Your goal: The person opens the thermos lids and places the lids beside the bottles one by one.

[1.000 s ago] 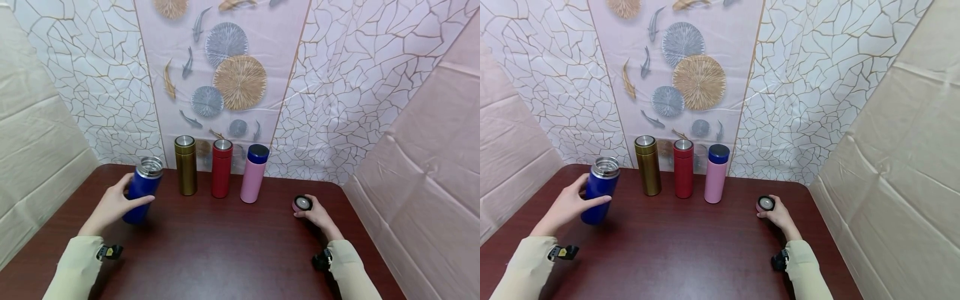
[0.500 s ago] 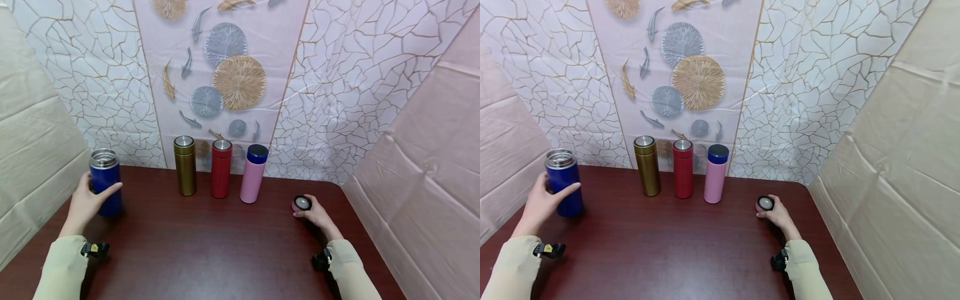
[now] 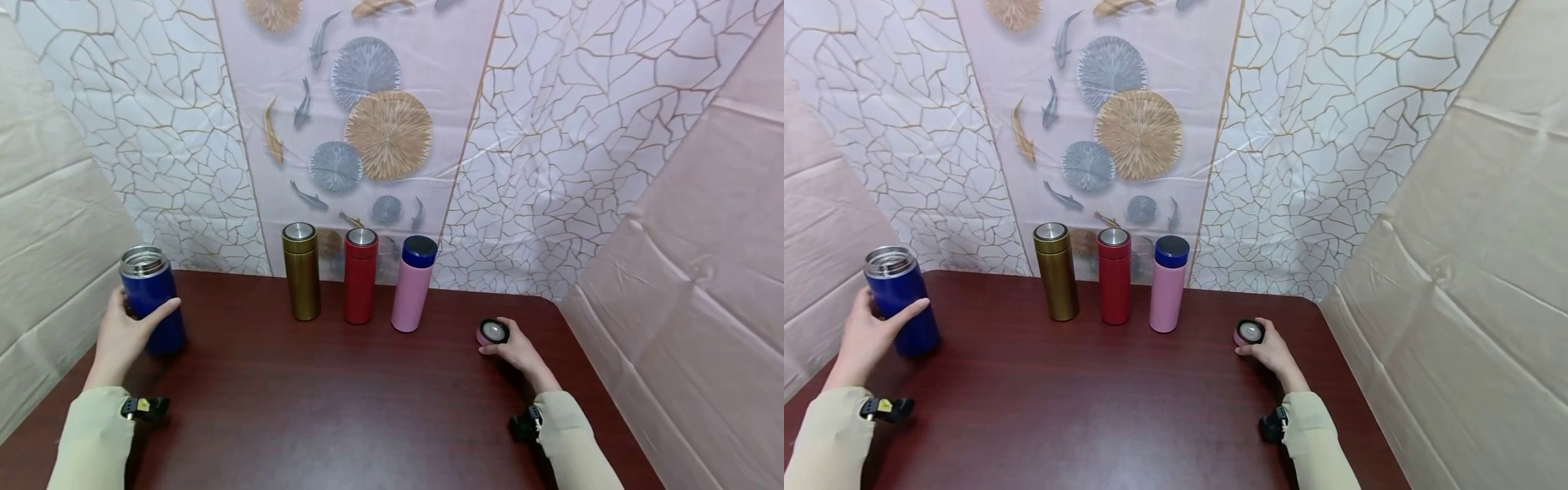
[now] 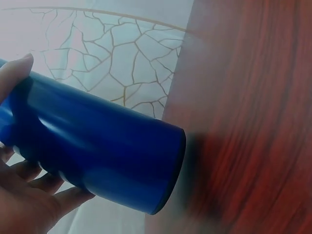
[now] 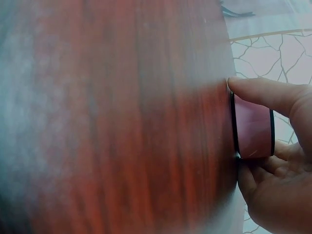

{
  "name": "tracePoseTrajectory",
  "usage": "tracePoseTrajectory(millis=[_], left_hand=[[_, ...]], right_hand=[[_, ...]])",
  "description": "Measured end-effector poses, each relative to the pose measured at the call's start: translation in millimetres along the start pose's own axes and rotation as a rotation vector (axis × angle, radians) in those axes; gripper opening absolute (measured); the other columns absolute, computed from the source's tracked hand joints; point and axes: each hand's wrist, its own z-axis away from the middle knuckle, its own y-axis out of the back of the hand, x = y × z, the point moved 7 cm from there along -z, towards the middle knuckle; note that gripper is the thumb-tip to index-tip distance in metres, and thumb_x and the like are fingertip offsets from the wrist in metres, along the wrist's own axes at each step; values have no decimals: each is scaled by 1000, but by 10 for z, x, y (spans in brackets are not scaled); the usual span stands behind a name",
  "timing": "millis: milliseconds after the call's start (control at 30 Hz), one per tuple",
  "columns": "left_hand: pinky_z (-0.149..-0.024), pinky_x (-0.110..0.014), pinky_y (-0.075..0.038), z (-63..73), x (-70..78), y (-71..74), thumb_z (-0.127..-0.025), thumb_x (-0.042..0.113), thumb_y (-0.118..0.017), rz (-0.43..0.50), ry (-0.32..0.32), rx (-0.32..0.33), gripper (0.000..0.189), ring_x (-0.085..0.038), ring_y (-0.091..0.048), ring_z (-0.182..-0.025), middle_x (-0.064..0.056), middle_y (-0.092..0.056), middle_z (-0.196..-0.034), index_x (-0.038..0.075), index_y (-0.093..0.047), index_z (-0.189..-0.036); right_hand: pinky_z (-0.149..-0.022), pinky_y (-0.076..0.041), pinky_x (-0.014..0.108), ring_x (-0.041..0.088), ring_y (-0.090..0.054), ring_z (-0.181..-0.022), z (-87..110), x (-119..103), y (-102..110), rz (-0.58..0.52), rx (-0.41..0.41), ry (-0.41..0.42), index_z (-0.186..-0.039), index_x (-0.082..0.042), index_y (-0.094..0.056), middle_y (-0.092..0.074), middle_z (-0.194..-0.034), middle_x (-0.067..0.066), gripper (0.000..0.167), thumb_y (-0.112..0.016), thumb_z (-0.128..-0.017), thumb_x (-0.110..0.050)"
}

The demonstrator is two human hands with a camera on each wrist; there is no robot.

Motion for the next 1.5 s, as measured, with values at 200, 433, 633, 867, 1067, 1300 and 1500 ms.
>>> tracePoseTrajectory(millis=[200, 433, 633, 867, 1067, 1300, 1500], left_hand=[[-106, -65, -30, 1, -80, 14, -91, 47, -71, -2, 0, 36, 95, -47, -38, -131, -30, -38, -149, 2, -18, -156], [-112, -62, -26, -9, -145, 11, -93, 46, -70, 41, 28, 37, 97, -47, -35, -135, -29, -33, -150, 5, -11, -158], [-112, -62, -25, -12, -150, 6, -93, 46, -69, 44, 34, 30, 97, -47, -33, -137, -30, -32, -152, 5, -9, -158], [-113, -57, -25, 16, -86, 25, -93, 43, -70, 54, 10, 36, 95, -43, -34, -137, -29, -33, -151, 9, -10, -158], [-116, -56, -23, 26, 105, 107, -93, 40, -71, 81, -7, 57, 96, -41, -29, -143, -26, -24, -159, 20, -6, -160], [-120, -42, -22, 106, 393, 292, -93, 32, -72, 113, -39, 158, 94, -31, -26, -147, -20, -19, -163, 22, -8, -161], [-119, -35, -22, 198, 610, 448, -91, 27, -74, 123, -65, 255, 86, -15, -33, -144, -7, -30, -160, 25, -20, -158]], right_hand=[[-110, -31, 56, 44, -42, -130, 9, -7, -5, 0, 9, 3, -149, 6, -27, -45, -141, 34, 93, -84, -79, -15], [-110, -30, 56, 45, -41, -131, -1, -6, 2, -5, 10, 3, -150, 6, -27, -44, -142, 34, 93, -84, -79, -14], [-110, -30, 58, 46, -41, -131, -2, -11, 3, -7, 5, 6, -150, 6, -26, -44, -142, 34, 93, -84, -80, -14], [-110, -30, 57, 45, -41, -131, -1, 1, -3, -10, 9, 0, -151, 5, -26, -44, -142, 33, 93, -83, -80, -14], [-110, -30, 58, 46, -40, -131, 1, -28, -10, -20, 9, -3, -152, 5, -23, -42, -144, 34, 95, -83, -80, -14], [-113, -25, 58, 45, -32, -138, 5, -90, 24, -58, 19, -1, -155, 5, -18, -30, -153, 32, 98, -81, -83, -13], [-112, -28, 59, 47, -30, -140, 79, -235, 174, -47, 82, 25, -156, 3, -20, -30, -153, 34, 93, -78, -85, -11]])
